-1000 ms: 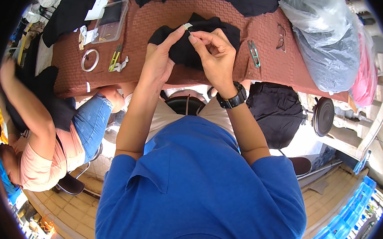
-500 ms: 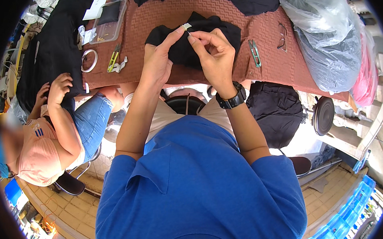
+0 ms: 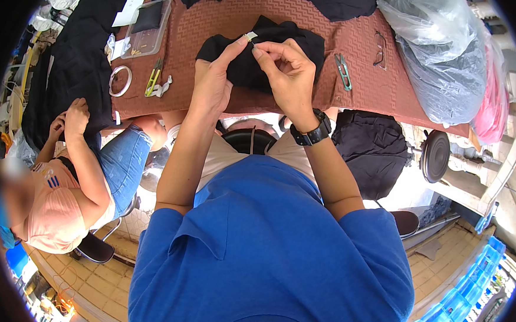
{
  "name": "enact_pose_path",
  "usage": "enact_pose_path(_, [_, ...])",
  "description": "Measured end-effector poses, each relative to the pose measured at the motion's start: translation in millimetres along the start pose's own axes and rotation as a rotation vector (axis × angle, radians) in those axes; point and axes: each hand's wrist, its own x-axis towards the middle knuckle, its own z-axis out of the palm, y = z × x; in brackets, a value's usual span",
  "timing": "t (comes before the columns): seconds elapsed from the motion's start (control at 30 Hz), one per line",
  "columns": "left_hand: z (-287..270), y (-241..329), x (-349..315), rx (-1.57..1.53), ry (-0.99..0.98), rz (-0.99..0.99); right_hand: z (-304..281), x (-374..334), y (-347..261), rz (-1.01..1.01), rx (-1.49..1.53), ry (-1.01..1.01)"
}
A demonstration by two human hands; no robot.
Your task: The person prepares black garments by hand on a table, trims loose threads with snips, inspects the fabric, and places items into a cardboard box.
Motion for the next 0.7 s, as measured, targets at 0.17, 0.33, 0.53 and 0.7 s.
enact_pose_path(0.17, [-1.7, -0.8, 0.5, -0.008, -0.014, 0.011, 0.9, -0.2, -0.8, 0.025, 0.008, -0.005])
enact_pose_path(0.33, [-5.8, -1.9, 2.0, -0.005, -0.009, 0.008, 2.9, 0.0, 1.1, 0.073, 0.069, -0.009])
enact_pose_path(0.53, [-4.9, 0.1, 1.2, 0.006, 0.016, -0.041, 5.8, -1.2, 1.1, 0.112, 0.163, -0.003])
enact_pose_path(0.7, [-4.9, -0.6, 0.3, -0.018, -0.008, -0.052, 6.1, -1.3, -1.4, 0.174, 0.23, -0.007])
